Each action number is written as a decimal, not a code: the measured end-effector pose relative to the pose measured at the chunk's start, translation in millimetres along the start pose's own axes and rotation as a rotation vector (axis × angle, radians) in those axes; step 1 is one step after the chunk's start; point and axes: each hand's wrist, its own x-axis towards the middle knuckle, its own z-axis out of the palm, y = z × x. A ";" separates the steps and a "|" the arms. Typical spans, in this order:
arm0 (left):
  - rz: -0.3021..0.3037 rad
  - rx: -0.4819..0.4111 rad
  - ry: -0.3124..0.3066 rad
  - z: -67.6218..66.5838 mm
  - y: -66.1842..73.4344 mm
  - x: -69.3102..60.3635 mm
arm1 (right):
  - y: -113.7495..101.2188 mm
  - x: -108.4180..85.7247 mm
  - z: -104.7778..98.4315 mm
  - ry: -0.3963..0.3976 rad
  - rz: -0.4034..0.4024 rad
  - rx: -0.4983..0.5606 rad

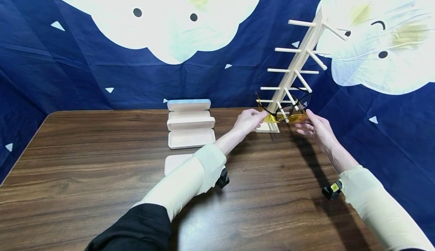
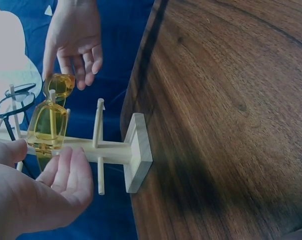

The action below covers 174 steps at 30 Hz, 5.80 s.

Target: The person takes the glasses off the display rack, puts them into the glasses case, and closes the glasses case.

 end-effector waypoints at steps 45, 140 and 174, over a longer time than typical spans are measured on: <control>0.022 -0.089 -0.076 -4.2 -2.3 -7.1 | -23.5 -1.7 -8.7 0.108 -0.115 -0.167; 0.222 -0.003 0.022 -13.2 18.3 -65.2 | -51.7 -66.2 41.5 -0.027 -0.330 -0.084; 0.209 -0.080 0.186 -144.9 -52.8 -127.1 | 31.6 -55.9 186.5 -0.040 -0.194 -0.125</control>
